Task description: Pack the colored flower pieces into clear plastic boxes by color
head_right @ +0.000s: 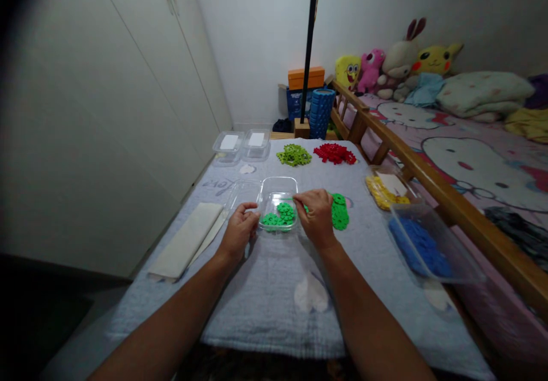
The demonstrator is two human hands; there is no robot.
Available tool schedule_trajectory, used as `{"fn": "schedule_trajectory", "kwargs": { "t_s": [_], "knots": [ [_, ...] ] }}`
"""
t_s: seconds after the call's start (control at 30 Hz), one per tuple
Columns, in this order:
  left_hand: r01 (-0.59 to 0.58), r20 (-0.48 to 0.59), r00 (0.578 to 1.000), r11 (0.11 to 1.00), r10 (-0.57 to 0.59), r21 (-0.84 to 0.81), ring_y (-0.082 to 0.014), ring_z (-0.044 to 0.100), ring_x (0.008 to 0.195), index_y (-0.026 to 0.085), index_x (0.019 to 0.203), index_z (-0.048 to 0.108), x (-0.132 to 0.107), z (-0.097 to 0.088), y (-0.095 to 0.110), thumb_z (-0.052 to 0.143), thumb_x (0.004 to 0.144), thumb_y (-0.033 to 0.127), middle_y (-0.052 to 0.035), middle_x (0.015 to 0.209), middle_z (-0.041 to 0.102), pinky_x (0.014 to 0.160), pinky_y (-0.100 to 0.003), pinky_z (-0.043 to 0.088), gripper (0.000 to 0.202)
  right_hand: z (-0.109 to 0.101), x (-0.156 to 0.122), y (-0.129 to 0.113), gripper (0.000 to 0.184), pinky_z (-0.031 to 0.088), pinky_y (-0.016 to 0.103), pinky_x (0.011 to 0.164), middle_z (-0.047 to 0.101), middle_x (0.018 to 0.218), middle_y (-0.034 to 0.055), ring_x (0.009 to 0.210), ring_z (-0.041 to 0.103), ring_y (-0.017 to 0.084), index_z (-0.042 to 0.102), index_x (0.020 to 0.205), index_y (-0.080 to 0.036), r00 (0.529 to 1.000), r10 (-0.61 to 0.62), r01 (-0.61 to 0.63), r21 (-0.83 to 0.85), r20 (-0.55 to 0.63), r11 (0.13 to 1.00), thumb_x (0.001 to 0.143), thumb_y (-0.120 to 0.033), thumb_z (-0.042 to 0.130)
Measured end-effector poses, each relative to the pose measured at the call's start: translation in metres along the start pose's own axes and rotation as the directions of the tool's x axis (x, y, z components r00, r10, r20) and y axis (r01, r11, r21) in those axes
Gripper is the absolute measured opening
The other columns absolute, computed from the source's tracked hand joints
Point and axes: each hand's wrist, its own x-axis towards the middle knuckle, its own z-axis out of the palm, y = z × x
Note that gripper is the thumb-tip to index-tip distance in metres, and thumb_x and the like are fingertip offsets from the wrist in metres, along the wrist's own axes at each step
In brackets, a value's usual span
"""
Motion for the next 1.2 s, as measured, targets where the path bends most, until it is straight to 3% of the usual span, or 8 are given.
{"fn": "schedule_trajectory", "kwargs": {
  "t_s": [0.2, 0.37, 0.6, 0.7, 0.93, 1.07, 1.2],
  "knots": [
    [-0.006, 0.004, 1.000, 1.000, 0.006, -0.014, -0.0074, 0.034, 0.045, 0.020, 0.104, 0.053, -0.001, 0.000, 0.001, 0.068, 0.077, 0.037, 0.0123, 0.053, 0.040, 0.043, -0.019, 0.026, 0.035, 0.008, 0.001, -0.013, 0.014, 0.030, 0.044, 0.093, 0.078, 0.086, 0.0016, 0.094, 0.056, 0.024, 0.079, 0.090, -0.028, 0.984, 0.004, 0.001, -0.023, 0.175, 1.000, 0.093, -0.024, 0.065],
    [0.006, 0.002, 1.000, 1.000, -0.006, -0.027, -0.0074, 0.034, 0.043, 0.021, 0.104, 0.054, 0.000, -0.001, -0.001, 0.070, 0.075, 0.038, 0.0124, 0.053, 0.042, 0.042, -0.019, 0.024, 0.037, 0.007, 0.001, -0.009, 0.019, 0.027, 0.046, 0.098, 0.079, 0.093, 0.0031, 0.098, 0.056, 0.024, 0.079, 0.102, -0.028, 0.961, 0.008, -0.007, -0.004, 0.276, 1.000, 0.097, -0.027, 0.060],
    [0.018, -0.006, 1.000, 1.000, -0.018, -0.013, -0.0068, 0.033, 0.041, 0.021, 0.103, 0.054, 0.000, 0.000, 0.000, 0.069, 0.076, 0.039, 0.0125, 0.054, 0.043, 0.041, -0.018, 0.025, 0.036, -0.001, 0.001, 0.016, 0.028, 0.032, 0.042, 0.094, 0.077, 0.102, 0.0070, 0.103, 0.054, 0.026, 0.077, 0.109, -0.025, 0.977, 0.195, -0.189, -0.080, 0.085, 0.979, 0.097, -0.027, 0.051],
    [0.014, -0.011, 1.000, 1.000, -0.014, -0.002, -0.0071, 0.034, 0.042, 0.021, 0.103, 0.054, -0.001, 0.000, 0.001, 0.069, 0.076, 0.038, 0.0125, 0.054, 0.042, 0.041, -0.018, 0.026, 0.035, 0.002, -0.002, 0.031, 0.027, 0.031, 0.043, 0.092, 0.075, 0.108, 0.0080, 0.105, 0.051, 0.028, 0.077, 0.104, -0.023, 0.966, 0.241, -0.224, -0.169, 0.090, 0.960, 0.092, -0.023, 0.053],
    [0.010, -0.019, 1.000, 1.000, -0.010, 0.005, -0.0075, 0.035, 0.043, 0.021, 0.103, 0.054, 0.000, -0.002, 0.001, 0.068, 0.077, 0.037, 0.0120, 0.054, 0.041, 0.041, -0.019, 0.026, 0.034, 0.008, -0.016, 0.039, 0.023, 0.029, 0.049, 0.097, 0.064, 0.131, 0.0102, 0.115, 0.044, 0.034, 0.077, 0.102, -0.023, 0.928, 0.192, -0.051, -0.401, 0.321, 0.915, 0.084, -0.031, 0.063],
    [0.006, -0.022, 1.000, 1.000, -0.006, -0.005, -0.0075, 0.036, 0.044, 0.021, 0.103, 0.054, 0.000, -0.001, 0.001, 0.068, 0.076, 0.037, 0.0122, 0.054, 0.040, 0.043, -0.018, 0.027, 0.034, 0.006, -0.017, 0.035, 0.016, 0.028, 0.049, 0.098, 0.066, 0.122, 0.0093, 0.115, 0.045, 0.033, 0.077, 0.094, -0.025, 0.912, 0.165, 0.012, -0.425, 0.376, 0.905, 0.086, -0.032, 0.066],
    [0.014, -0.023, 1.000, 1.000, -0.014, -0.016, -0.0077, 0.035, 0.044, 0.021, 0.102, 0.055, 0.000, -0.001, 0.002, 0.070, 0.075, 0.038, 0.0124, 0.054, 0.039, 0.042, -0.018, 0.025, 0.035, 0.006, -0.014, 0.035, 0.014, 0.030, 0.045, 0.090, 0.070, 0.106, 0.0088, 0.103, 0.048, 0.029, 0.078, 0.089, -0.026, 0.925, 0.161, -0.002, -0.419, 0.344, 0.908, 0.089, -0.031, 0.065]
  ]
}}
